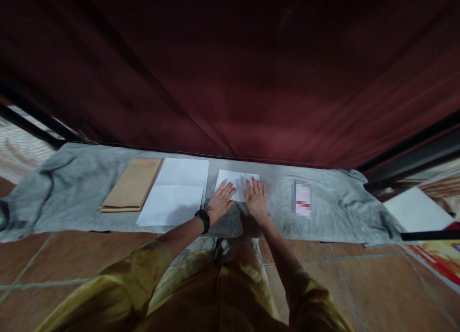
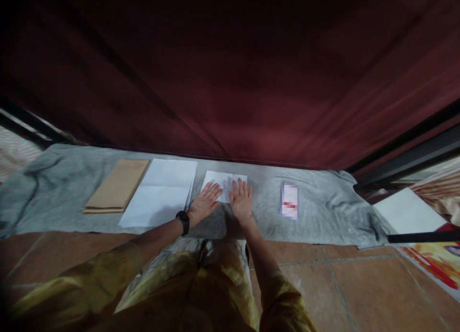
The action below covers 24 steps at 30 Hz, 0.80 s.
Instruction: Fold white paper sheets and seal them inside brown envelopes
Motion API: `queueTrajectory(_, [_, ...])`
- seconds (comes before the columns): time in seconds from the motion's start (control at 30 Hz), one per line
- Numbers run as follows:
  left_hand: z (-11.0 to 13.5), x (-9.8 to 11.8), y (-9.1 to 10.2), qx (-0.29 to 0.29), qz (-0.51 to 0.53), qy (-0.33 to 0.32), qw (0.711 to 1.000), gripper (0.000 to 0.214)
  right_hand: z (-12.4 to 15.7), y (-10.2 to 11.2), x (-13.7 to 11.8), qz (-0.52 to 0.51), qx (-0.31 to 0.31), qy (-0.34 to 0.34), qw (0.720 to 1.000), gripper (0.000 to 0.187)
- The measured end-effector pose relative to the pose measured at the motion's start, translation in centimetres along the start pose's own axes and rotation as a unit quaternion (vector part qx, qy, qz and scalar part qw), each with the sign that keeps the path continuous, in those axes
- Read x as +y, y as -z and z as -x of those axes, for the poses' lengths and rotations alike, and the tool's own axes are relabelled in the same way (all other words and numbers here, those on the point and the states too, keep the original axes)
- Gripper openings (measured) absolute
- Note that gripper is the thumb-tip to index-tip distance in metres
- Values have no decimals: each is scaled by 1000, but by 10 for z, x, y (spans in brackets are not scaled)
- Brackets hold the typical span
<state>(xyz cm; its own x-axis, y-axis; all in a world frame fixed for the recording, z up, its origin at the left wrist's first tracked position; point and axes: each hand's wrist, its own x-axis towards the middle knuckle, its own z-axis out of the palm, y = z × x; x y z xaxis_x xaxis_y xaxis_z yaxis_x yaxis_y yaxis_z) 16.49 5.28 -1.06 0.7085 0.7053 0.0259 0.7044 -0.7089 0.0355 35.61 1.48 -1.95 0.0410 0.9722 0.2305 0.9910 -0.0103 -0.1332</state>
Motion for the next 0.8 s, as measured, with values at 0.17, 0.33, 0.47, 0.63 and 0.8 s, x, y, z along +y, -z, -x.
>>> queueTrajectory(0.17, [0,3,1,6,16,4,1000,61,3,-7,-8,-10,-24,20,999,48])
queueTrajectory(0.33, [0,7,4,-8,7,9,1000,61,5,-10,1,-12,-16,-7,1000,50])
queueTrajectory(0.47, [1,8,6,-11,7,7,1000,61,4,-8,10,-13,-11,-53,998,50])
queueTrajectory(0.63, [1,10,8,-11,23,12,1000,63,-3,-3,14,-27,-15,-113,993,55])
queueTrajectory(0.8, [1,14,12,-29,18,16,999,64,-19,8,9,-55,-44,-195,978,56])
